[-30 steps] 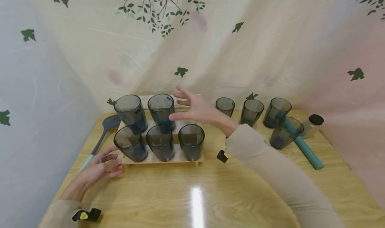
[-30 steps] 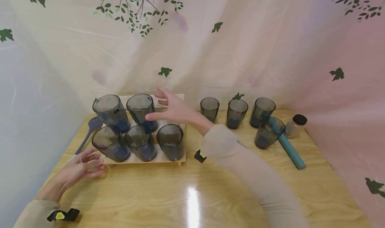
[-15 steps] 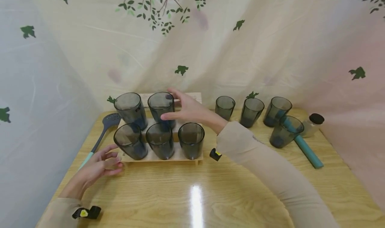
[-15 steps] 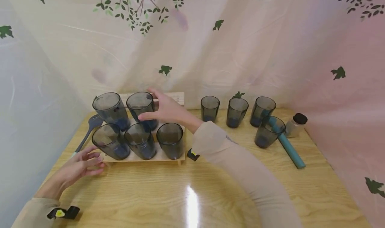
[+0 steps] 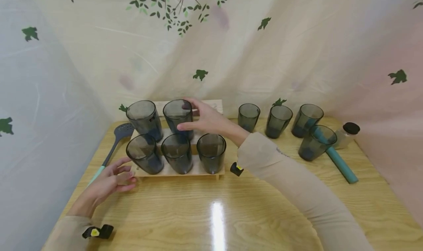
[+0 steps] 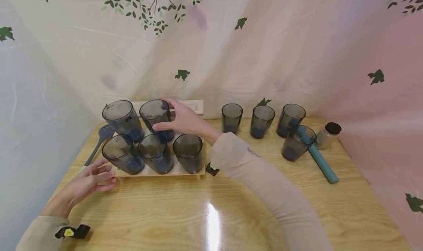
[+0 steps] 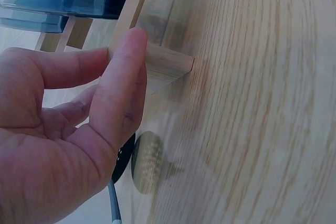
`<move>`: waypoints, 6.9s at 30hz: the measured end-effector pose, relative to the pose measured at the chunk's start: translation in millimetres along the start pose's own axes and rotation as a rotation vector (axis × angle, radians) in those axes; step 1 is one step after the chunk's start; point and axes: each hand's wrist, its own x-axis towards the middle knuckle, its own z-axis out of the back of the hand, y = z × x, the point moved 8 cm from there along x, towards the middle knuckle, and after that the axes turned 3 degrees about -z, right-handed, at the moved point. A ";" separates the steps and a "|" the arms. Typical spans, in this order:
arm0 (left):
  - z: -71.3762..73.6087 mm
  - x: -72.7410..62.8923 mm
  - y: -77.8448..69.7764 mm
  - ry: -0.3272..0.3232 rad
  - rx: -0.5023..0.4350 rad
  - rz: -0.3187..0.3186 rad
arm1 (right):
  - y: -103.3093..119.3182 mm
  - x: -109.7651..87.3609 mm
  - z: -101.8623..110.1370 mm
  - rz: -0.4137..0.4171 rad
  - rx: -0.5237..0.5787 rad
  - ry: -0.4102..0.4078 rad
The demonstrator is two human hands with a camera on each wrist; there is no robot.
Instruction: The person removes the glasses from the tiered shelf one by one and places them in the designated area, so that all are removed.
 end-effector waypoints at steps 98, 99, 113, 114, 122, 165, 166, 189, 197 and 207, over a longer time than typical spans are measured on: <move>2.1 -0.8 -2.9 -0.022 0.001 0.009 | -202.6 -225.6 135.6 -0.322 -0.132 -0.653; 2.0 -0.9 -2.9 -0.021 0.001 0.008 | -203.1 -225.9 135.3 -0.319 -0.133 -0.653; 1.2 0.3 -1.6 -0.018 0.004 0.015 | -206.1 -229.4 135.6 -0.296 -0.124 -0.640; 1.1 0.3 -1.6 -0.018 0.004 0.015 | -206.2 -229.4 135.5 -0.298 -0.122 -0.638; 0.8 -0.2 -2.8 -0.012 0.005 0.012 | -204.5 -226.9 132.9 -0.261 -0.085 -0.608; -0.2 0.0 -3.6 -0.006 0.010 0.030 | 56.3 -47.0 39.7 0.223 0.090 -0.138; -0.3 0.0 -3.6 -0.006 0.011 0.030 | 56.8 -42.1 35.9 0.209 0.073 -0.126; -3.5 6.8 -0.6 0.010 0.017 0.031 | 33.6 30.4 -54.3 -0.067 -0.019 0.092; -1.8 6.7 -1.9 0.012 0.017 0.016 | 41.5 39.1 -69.2 -0.012 -0.060 0.042; -1.5 3.6 -2.2 0.011 0.022 0.010 | 38.7 45.6 -76.4 -0.004 -0.021 0.012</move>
